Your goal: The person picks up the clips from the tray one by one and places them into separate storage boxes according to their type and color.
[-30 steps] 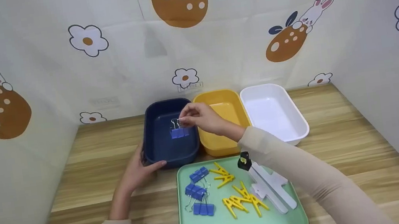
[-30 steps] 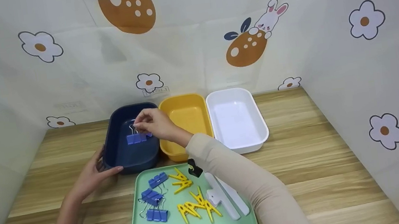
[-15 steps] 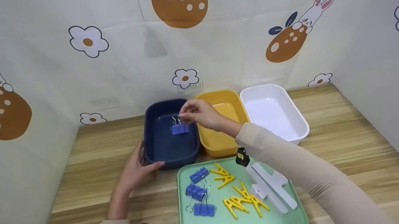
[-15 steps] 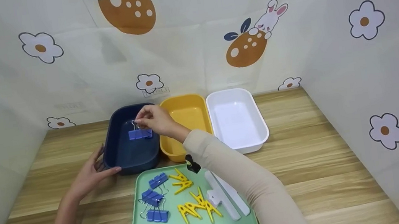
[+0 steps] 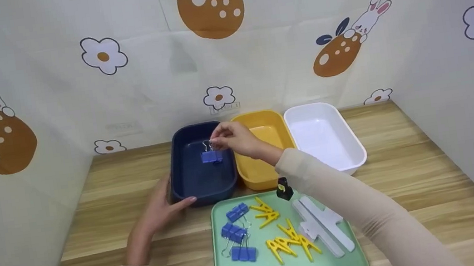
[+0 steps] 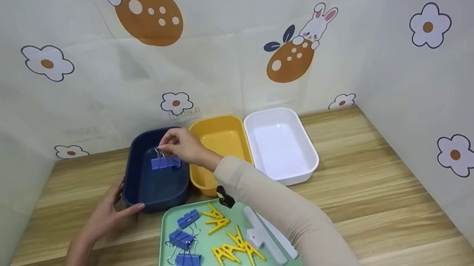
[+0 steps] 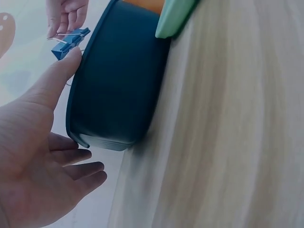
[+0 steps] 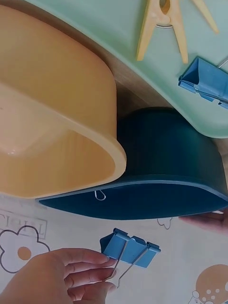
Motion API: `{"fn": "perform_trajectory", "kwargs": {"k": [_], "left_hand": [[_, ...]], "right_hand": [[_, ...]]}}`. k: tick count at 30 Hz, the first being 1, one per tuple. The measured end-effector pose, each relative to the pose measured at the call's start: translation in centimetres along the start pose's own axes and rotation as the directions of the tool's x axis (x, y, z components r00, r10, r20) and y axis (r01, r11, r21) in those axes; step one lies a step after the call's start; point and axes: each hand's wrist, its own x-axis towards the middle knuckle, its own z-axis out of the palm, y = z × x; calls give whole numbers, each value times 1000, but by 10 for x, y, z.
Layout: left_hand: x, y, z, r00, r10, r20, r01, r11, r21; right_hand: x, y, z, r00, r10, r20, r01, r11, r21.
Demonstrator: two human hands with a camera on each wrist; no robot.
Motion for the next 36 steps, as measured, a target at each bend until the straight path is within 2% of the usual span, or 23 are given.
{"fn": "perform_trajectory", "kwargs": {"k": [8, 13, 17, 23, 31, 36], "left_hand": [[0, -4, 1, 1000, 2, -15, -1, 998, 59], [-1, -4, 1, 1000, -16, -7, 17, 997, 75], [-1, -3, 1, 999, -32, -6, 33, 996, 85], [-1, -3, 1, 1000, -17, -3, 17, 997, 80], [0, -4, 2, 999, 34, -30, -31, 996, 85], [0, -4, 2, 999, 33, -27, -31, 996, 79]], "right_hand": [[3, 0, 0, 999, 32, -24, -32, 999, -4], [3, -2, 1, 999, 26, -44, -27, 1000, -8], [3, -1, 1, 999, 24, -30, -24, 1000, -8], [1, 0, 0, 1000, 21, -11, -22, 1000, -7], [-6, -1, -5, 1000, 3, 18, -2, 1000, -8], [-12, -1, -8, 999, -10, 31, 10, 1000, -3]]}}
